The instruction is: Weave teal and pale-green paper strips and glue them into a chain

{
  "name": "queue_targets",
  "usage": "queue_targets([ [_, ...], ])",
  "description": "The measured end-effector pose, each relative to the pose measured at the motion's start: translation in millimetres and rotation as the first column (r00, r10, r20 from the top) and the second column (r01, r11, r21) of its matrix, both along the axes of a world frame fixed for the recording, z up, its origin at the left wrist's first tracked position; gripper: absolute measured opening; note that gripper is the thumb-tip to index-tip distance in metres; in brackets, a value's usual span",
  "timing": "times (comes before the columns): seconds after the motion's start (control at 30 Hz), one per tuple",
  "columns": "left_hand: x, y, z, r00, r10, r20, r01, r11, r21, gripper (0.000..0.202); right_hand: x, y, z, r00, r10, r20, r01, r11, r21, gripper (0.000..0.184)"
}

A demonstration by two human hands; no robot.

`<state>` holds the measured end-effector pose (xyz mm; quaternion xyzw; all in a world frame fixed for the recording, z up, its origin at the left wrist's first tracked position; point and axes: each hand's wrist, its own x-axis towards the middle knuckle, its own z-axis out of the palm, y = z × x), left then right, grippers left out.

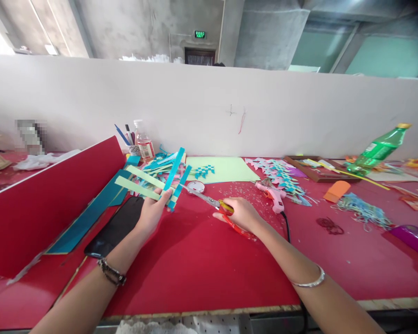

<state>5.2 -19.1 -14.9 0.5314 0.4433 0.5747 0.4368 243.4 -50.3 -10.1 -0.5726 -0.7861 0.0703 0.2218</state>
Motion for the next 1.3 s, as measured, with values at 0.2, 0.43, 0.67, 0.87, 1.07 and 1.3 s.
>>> queue_targets([
  [0.2, -3.7, 2.8, 0.3, 0.983, 0.077, -0.168, -0.073, 0.997, 0.028, 0.024, 6.5, 3.6, -1.5, 0.94, -0.064, -0.335, 0.073, 0.997, 0.013, 0.039],
  [0.43, -5.4, 4.8, -4.4, 0.936, 0.058, -0.347, -0.033, 0.996, 0.079, 0.024, 10.9, 7.8, -2.2, 0.847, -0.09, -0.525, 0.161, 0.983, 0.092, 0.037],
  [0.67, -4.0, 5.3, -6.4, 0.97, 0.2, -0.14, -0.212, 0.974, -0.076, 0.025, 6.8, 5.1, -1.6, 0.885, -0.073, -0.46, 0.125, 0.989, 0.083, 0.039],
  [0.87, -1.8, 3.7, -3.5, 0.999, -0.02, -0.031, 0.016, 0.993, -0.117, 0.03, 3.9, 4.1, -0.6, 0.893, -0.072, -0.444, 0.112, 0.991, 0.066, 0.038],
  [1.07, -1.0, 2.9, -3.0, 0.99, -0.14, -0.035, 0.138, 0.989, -0.055, 0.025, 6.2, 6.2, -2.2, 0.908, -0.103, -0.407, 0.135, 0.99, 0.05, 0.036],
  [1.3, -2.7, 5.6, -4.8, 0.993, -0.052, -0.108, 0.043, 0.996, -0.082, 0.031, 6.2, 8.0, -4.5, 0.938, -0.139, -0.318, 0.151, 0.988, 0.014, 0.031],
])
